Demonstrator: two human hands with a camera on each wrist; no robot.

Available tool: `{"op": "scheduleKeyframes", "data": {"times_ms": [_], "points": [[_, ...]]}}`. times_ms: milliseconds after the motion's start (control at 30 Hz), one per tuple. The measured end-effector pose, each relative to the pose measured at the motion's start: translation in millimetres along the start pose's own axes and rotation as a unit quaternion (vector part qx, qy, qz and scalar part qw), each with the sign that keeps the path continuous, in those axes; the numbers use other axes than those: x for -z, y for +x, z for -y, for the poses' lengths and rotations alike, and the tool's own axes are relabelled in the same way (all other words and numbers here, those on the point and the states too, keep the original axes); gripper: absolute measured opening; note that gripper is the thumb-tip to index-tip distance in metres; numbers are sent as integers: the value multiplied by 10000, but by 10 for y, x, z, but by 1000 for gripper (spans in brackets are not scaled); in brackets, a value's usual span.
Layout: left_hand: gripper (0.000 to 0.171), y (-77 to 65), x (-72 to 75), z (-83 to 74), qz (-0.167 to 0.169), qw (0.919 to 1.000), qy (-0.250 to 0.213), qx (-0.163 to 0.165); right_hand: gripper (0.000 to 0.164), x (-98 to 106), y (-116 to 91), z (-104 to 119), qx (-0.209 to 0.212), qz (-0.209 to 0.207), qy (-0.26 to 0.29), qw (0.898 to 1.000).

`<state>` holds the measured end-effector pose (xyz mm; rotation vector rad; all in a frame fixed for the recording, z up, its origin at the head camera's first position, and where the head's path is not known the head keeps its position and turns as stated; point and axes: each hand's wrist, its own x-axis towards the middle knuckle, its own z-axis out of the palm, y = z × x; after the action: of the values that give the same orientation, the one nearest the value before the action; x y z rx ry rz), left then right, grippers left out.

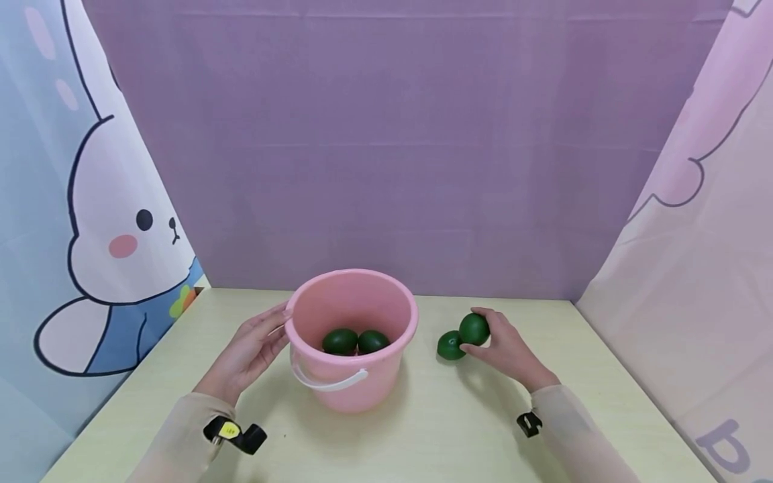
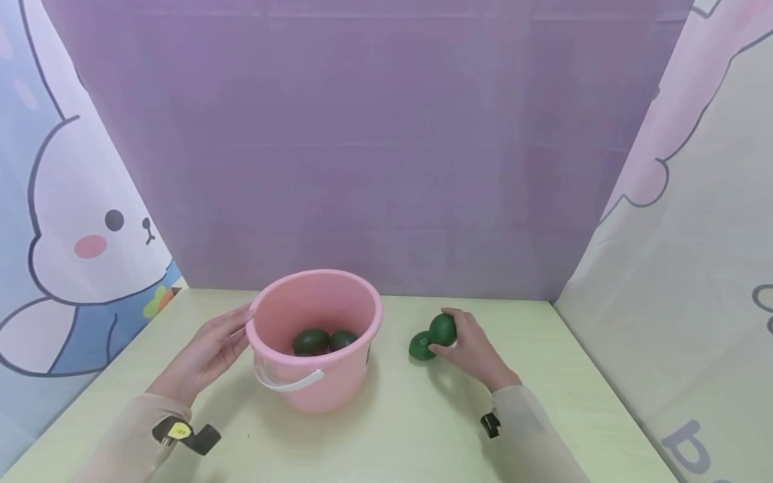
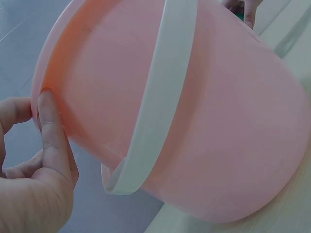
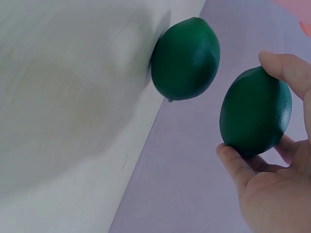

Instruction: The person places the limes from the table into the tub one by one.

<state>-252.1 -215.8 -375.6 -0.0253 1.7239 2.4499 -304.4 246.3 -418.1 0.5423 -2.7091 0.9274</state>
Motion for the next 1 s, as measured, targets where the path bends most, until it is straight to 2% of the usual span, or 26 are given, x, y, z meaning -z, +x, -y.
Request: {"op": "scheduleKeyframes", "data": {"times_ms": [400,1000], "points": [[65,9,5,-4,-8,9996,-253,95,79,-24,7,153,213,-34,65,9997],[67,-1,1,-5,-6,9999,-160,63,81,35,5,371,372,-21,98,9993]]}}
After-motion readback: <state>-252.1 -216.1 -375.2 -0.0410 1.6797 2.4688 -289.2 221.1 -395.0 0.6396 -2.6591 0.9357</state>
